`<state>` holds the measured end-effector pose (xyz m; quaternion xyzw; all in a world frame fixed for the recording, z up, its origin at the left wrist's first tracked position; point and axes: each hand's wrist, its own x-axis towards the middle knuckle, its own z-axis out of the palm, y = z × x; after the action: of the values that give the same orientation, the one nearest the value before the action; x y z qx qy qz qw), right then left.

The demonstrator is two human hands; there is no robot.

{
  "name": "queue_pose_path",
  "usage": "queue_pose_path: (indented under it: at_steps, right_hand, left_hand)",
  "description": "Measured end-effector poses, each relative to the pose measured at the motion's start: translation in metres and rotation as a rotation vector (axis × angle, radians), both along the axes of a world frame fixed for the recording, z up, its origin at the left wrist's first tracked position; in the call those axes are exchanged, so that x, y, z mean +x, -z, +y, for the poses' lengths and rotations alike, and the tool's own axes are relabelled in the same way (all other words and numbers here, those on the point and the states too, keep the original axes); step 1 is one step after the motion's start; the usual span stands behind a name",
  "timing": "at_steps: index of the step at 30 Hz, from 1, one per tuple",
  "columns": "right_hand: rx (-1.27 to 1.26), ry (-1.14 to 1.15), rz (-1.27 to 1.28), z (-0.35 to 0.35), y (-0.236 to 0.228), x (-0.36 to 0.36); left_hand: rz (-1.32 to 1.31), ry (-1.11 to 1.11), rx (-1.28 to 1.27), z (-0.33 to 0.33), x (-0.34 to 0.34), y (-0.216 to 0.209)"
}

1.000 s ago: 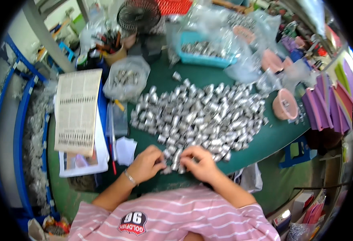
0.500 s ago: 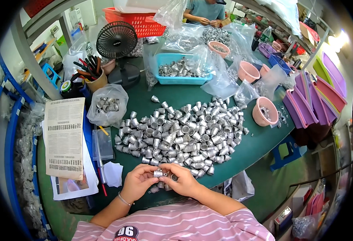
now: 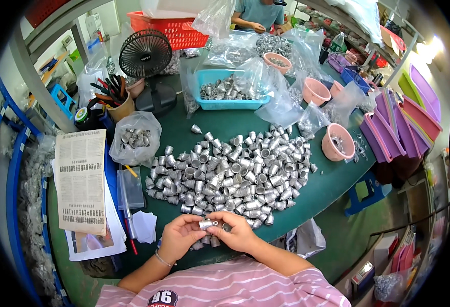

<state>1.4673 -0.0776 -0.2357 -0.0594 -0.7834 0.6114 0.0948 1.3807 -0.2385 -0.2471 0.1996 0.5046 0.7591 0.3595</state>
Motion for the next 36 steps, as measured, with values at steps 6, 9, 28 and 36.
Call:
queue_pose_path:
  at_steps: [6,9,28,36]
  right_hand:
    - [-0.013,0.013,-0.011,0.0,0.003,0.0]
    - [0.003,-0.013,0.038,0.001,0.003,-0.001]
    - [0.03,-0.03,0.081,0.001,-0.004,-0.001]
    - [0.169,-0.121,0.146,0.007,0.002,-0.007]
  left_hand:
    - [-0.004,-0.012,-0.041,-0.002,0.001,0.0]
    - [-0.001,-0.011,-0.017,-0.003,0.0,0.001]
    - [0.012,0.015,-0.159,-0.003,0.0,0.001]
    - [0.185,-0.03,-0.228,-0.001,0.002,0.017]
